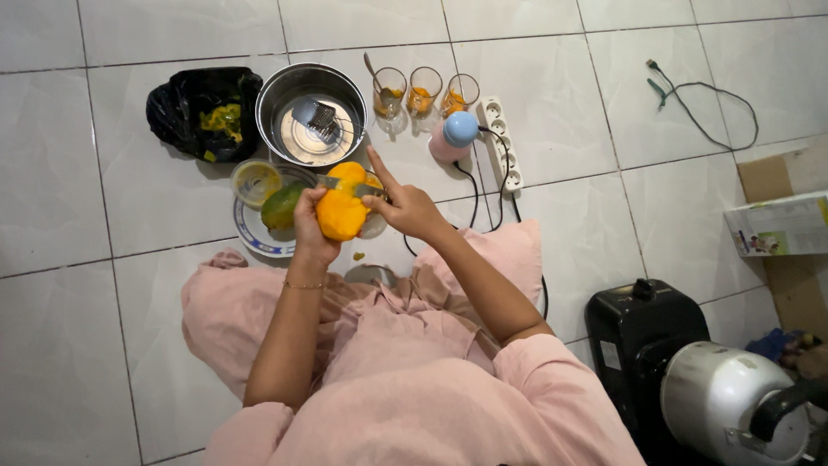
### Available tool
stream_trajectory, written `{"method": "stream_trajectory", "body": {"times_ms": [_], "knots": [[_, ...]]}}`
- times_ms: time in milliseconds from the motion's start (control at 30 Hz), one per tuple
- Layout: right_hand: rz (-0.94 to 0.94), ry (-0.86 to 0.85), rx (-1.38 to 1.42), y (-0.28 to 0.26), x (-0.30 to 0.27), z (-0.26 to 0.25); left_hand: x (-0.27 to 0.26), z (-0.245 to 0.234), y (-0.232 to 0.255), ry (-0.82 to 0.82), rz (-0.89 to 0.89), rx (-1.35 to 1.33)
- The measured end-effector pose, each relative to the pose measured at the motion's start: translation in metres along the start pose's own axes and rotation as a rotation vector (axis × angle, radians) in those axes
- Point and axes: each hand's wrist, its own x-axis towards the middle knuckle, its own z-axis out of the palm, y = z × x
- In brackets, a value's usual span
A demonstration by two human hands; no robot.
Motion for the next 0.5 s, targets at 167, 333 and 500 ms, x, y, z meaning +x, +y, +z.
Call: {"method": "stream_trajectory", "body": {"times_ms": [167,333,500], "knots": [[-0.031,0.043,-0.034,0.004,0.002,0.003,-0.003,0.005,0.002,-0.009,-0.016,0.044],[0.028,0.095,-0.149,0.018,0.011,-0.004,-0.008,0.004,-0.002,-0.032,-0.024,0.063],[0.020,0.170,-0.099,0.025,0.008,-0.006,-0.002,-0.003,-0.003,-0.049,-0.067,0.006]]}}
